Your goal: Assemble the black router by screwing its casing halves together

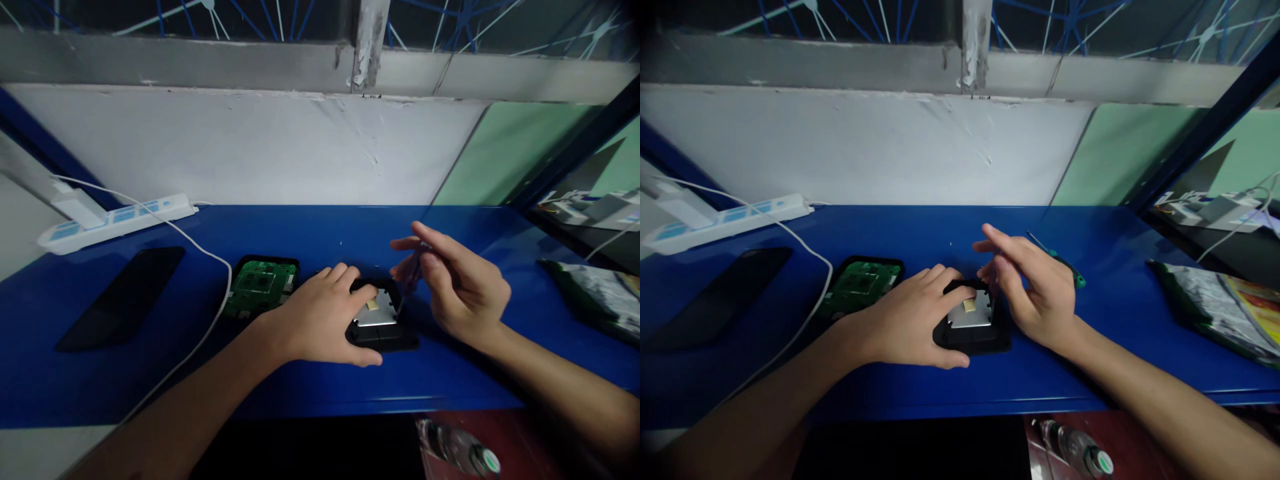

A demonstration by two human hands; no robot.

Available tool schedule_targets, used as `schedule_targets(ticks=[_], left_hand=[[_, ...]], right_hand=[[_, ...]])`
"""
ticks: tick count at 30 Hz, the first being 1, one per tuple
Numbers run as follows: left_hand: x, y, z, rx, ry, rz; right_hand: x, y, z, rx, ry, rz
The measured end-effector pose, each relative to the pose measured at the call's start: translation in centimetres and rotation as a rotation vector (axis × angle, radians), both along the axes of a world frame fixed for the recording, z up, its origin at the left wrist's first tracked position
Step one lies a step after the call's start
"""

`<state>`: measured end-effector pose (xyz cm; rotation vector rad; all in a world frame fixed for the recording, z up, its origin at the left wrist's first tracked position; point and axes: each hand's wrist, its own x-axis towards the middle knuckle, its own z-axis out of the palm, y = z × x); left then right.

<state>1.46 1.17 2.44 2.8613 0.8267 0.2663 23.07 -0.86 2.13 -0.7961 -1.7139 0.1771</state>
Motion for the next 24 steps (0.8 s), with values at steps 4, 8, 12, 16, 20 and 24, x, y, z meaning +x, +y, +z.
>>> schedule_targets(ticks=[4, 8, 12, 16, 20, 24], left_hand=[[0.0, 0.0, 0.0, -0.008, -0.003, -0.001], [-0.1, 0.0, 0.0, -0.010, 0.000, -0.001], [-0.3, 0.0, 0.1, -0.015, -0.015, -0.026], [-0.5, 0.6, 0.4, -0.039, -0.088, -0.032], [-0.7, 1.8, 0.8, 0.067, -0.141, 0.044], [-0.9, 2.8, 0.7, 0.127, -0.199, 0.109]], right_hand=[[-0.2, 0.0, 0.0, 0.004, 0.085, 0.039], [-0.2, 0.5, 0.2, 0.056, 0.203, -0.002], [0.0, 1.7, 0.2, 0.046, 0.324, -0.039], [0.3, 2.9, -0.1, -0.026, 0.379, -0.047], [0.6, 3.6, -0.6, -0.082, 0.360, -0.046], [0.9, 4.1, -1.2, -0.164, 0.307, -0.060]])
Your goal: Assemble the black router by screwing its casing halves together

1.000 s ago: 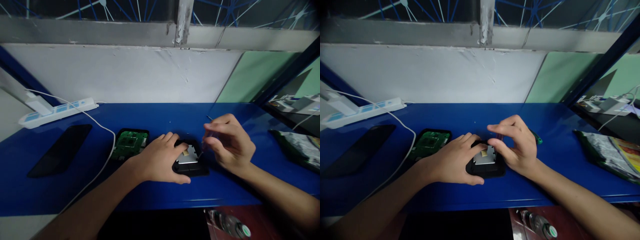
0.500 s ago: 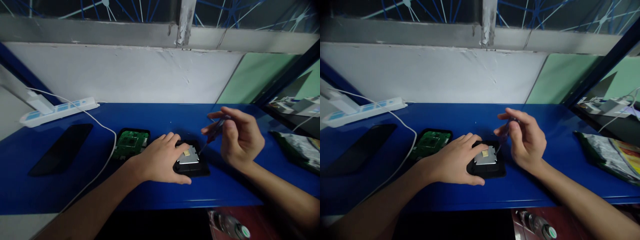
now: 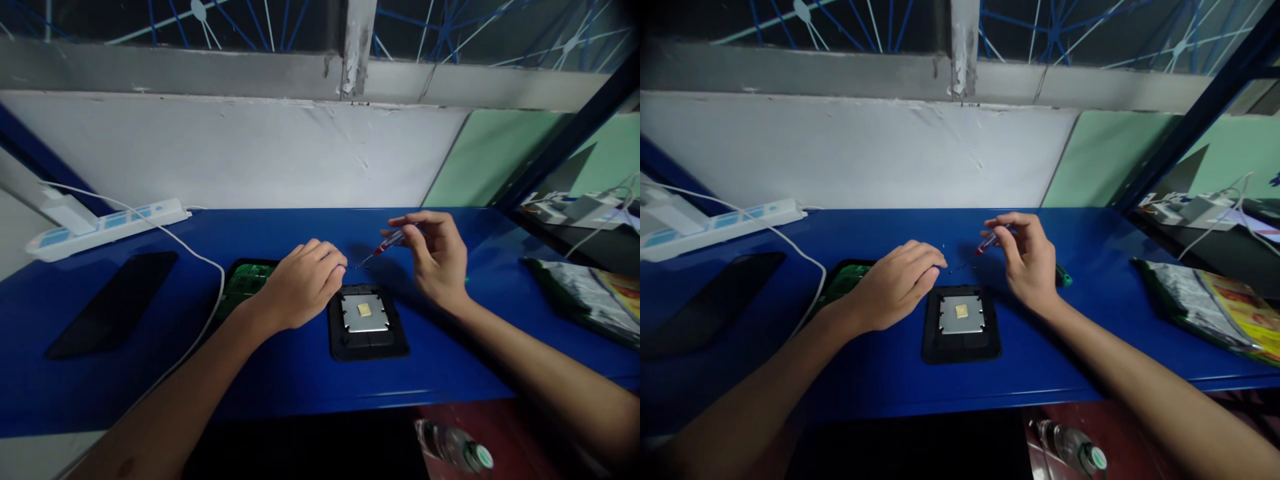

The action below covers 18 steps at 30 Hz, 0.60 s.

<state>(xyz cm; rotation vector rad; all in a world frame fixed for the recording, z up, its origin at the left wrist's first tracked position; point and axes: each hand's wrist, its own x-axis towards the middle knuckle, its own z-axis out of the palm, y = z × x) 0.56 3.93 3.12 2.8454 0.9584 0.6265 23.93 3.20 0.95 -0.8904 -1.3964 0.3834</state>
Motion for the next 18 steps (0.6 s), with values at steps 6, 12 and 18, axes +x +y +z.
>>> schedule_targets(ticks=[6, 12, 18], left_hand=[[0.3, -0.1, -0.8, -0.010, 0.066, -0.045], [1.0, -0.5, -1.2, -0.022, 0.106, -0.050], [1.2, -0.3, -1.4, -0.043, 0.104, -0.052]], right_hand=[[0.3, 0.3, -0.3, -0.048, -0.026, -0.021], [0.2, 0.1, 0.2, 0.013, 0.012, -0.018], [0.1, 0.0, 0.3, 0.057, 0.002, -0.025]])
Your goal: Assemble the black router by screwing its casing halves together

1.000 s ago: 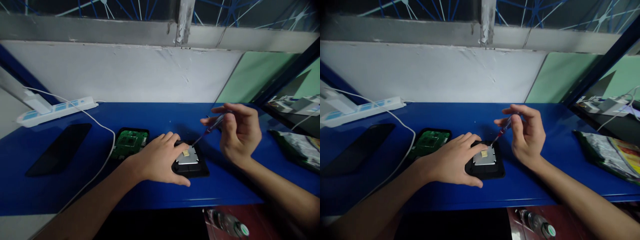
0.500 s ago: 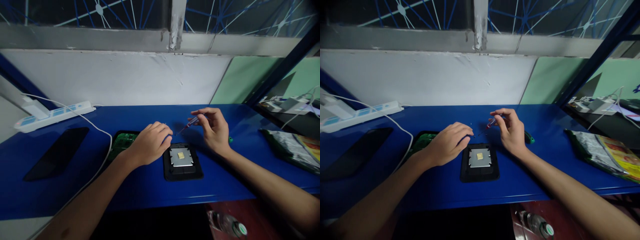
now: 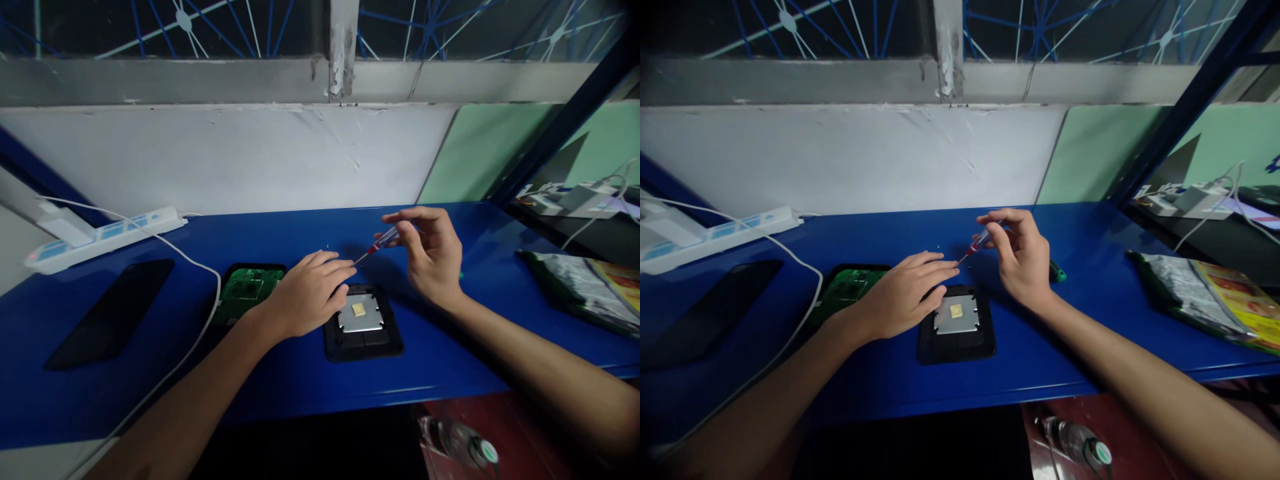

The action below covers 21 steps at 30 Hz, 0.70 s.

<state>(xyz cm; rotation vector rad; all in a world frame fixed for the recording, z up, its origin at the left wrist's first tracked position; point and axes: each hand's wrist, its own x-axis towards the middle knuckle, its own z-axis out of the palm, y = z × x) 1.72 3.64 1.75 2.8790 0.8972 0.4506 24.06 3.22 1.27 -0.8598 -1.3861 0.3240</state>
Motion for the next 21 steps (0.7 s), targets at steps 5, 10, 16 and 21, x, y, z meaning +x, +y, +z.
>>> schedule_targets(ticks=[5, 10, 16, 21], left_hand=[[-0.4, 0.5, -0.3, -0.010, 0.008, -0.001], [-1.3, 0.3, 0.6, 0.023, -0.051, 0.015], [-3.5, -5.3, -0.1, 0.141, -0.073, 0.114], [-4.1, -9.5, -2.6, 0.175, -0.078, 0.144]], right_hand=[[0.3, 0.3, -0.1, 0.028, -0.025, -0.063], [0.5, 0.2, 0.0, 0.026, -0.050, -0.109], [0.1, -0.6, -0.2, 0.012, -0.065, -0.128], [-2.3, -2.1, 1.4, 0.066, -0.119, -0.057]])
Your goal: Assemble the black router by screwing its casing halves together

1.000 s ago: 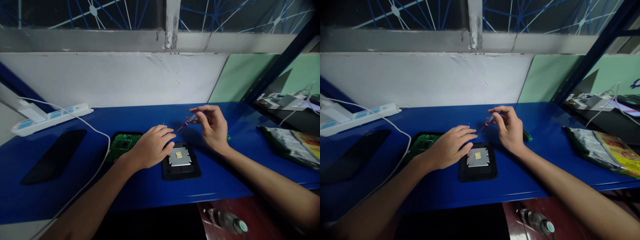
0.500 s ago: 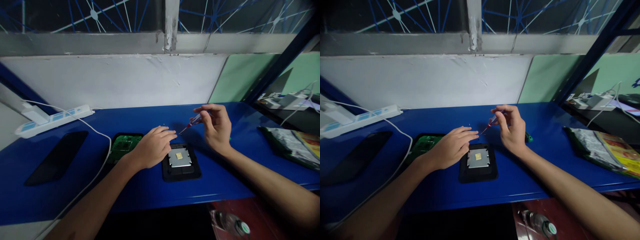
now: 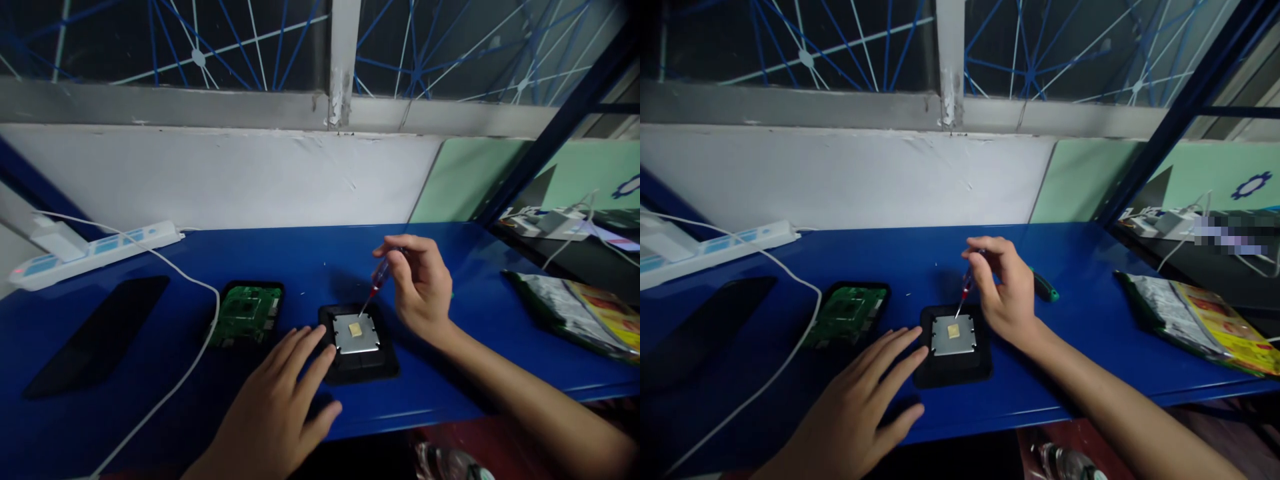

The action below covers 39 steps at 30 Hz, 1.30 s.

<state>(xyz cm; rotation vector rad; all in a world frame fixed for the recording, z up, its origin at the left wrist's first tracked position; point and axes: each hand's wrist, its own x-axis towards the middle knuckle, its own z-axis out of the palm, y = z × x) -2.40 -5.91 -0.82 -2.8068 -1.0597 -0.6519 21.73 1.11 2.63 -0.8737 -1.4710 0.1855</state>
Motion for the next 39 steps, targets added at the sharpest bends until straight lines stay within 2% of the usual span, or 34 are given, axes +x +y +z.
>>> schedule_targets(ticks=[4, 8, 13, 24, 34, 39], left_hand=[[0.4, 0.0, -0.2, -0.115, 0.036, 0.022], [0.4, 0.4, -0.1, -0.237, 0.046, 0.017], [0.4, 0.2, -0.5, -0.291, 0.028, 0.029], [0.5, 0.1, -0.2, -0.338, 0.014, 0.030], [0.5, -0.1, -0.4, -0.376, 0.005, 0.045], [0.5, 0.0, -0.5, -0.364, 0.006, 0.042]], right_hand=[[-2.7, -0.7, 1.1, 0.026, -0.126, 0.085], [-3.8, -0.6, 0.5, 0.052, -0.201, 0.091], [-3.7, -0.7, -0.5, 0.028, -0.173, 0.069], [-3.6, -1.2, -0.6, 0.006, -0.184, 0.085], [-3.6, -1.6, -0.5, 0.016, -0.212, 0.128], [-3.5, -1.7, -0.5, -0.026, -0.199, 0.217]])
